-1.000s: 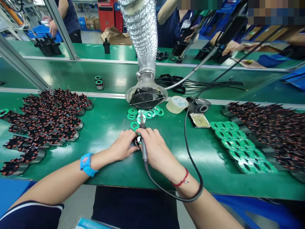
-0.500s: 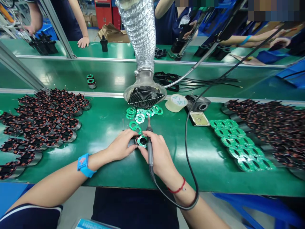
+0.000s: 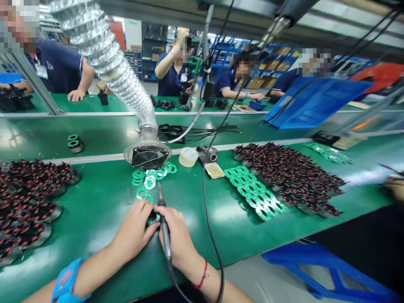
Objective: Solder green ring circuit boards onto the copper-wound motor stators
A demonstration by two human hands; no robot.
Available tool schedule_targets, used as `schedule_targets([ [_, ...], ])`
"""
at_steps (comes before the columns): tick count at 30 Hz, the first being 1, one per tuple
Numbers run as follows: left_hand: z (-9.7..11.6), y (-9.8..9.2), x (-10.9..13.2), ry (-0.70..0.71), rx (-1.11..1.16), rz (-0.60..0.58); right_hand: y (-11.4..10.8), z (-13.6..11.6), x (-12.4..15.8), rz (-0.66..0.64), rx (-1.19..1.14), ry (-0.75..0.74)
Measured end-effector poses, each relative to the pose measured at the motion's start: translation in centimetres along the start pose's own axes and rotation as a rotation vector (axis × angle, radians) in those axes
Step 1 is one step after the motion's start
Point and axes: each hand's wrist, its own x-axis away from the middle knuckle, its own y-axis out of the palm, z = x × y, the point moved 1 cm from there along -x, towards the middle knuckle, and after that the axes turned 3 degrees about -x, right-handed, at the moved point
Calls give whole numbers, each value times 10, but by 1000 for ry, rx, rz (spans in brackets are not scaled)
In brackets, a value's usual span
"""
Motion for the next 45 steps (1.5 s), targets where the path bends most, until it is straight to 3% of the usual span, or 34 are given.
schedule_targets([
  [7, -3, -1, 3, 17, -33, 1, 0, 11, -7, -17, -58, 9],
  [17, -1, -22, -3, 70, -79, -172, 8, 13, -3, 108, 18, -75],
  [24, -9, -5, 1, 46, -75, -79, 8, 11, 4, 172, -3, -49],
  [30, -14, -3, -5, 86, 48, -8, 16, 11, 4, 238, -19, -1],
  [36, -21, -1, -13, 90, 170, 21, 21, 2, 0, 317, -63, 158],
  [45, -29, 0, -25, 157, 306, -39, 26, -11, -8, 355, 259, 118],
])
